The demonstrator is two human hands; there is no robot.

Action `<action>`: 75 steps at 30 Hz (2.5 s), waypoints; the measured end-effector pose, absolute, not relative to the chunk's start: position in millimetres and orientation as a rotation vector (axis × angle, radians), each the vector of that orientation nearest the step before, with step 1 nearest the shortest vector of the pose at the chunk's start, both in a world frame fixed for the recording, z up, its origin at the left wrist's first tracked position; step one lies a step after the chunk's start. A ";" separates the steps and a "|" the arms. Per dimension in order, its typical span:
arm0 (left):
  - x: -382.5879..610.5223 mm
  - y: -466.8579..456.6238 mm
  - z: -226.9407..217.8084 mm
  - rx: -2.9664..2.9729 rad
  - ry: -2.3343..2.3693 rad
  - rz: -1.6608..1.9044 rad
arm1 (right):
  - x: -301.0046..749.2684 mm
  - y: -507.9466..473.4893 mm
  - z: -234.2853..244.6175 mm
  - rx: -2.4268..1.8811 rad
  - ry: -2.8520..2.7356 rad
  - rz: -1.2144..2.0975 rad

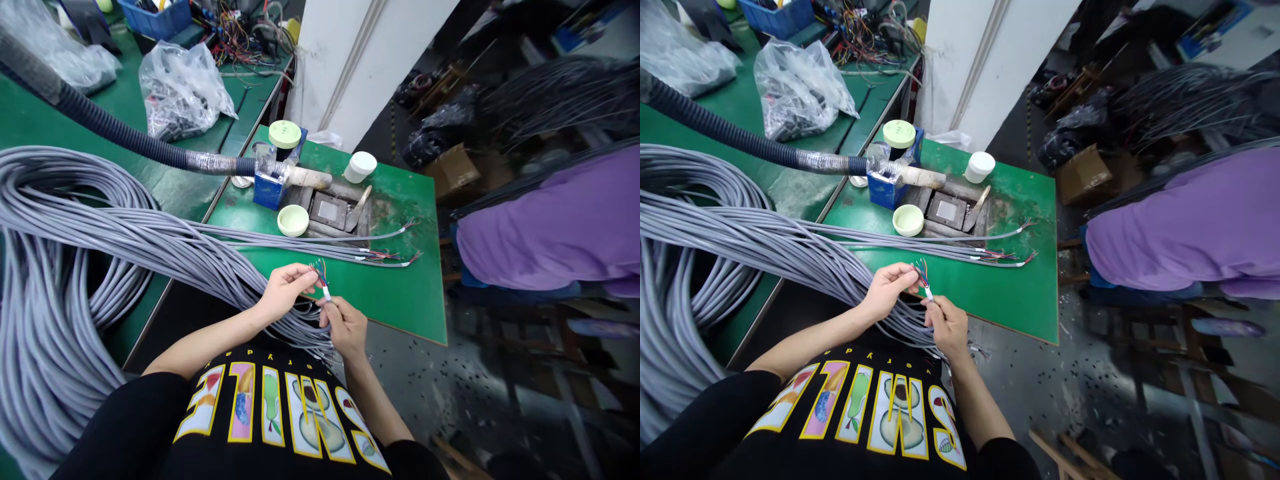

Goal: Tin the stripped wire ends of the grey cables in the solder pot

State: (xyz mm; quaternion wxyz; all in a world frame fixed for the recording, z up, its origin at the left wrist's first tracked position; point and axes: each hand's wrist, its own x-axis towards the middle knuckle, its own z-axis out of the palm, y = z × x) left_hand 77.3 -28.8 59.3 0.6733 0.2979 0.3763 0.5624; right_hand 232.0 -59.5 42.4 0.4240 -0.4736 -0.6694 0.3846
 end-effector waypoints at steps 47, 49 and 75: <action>71.3 -14.7 39.3 0.339 0.499 0.991 | 225.9 -54.9 53.2 -1.137 -1.734 1.085; 70.7 -14.6 38.3 0.316 0.490 1.024 | 223.5 -54.7 56.3 -1.149 -1.716 1.096; 70.8 -15.9 37.0 0.271 0.482 1.120 | 216.6 -55.1 65.7 -1.163 -1.725 1.123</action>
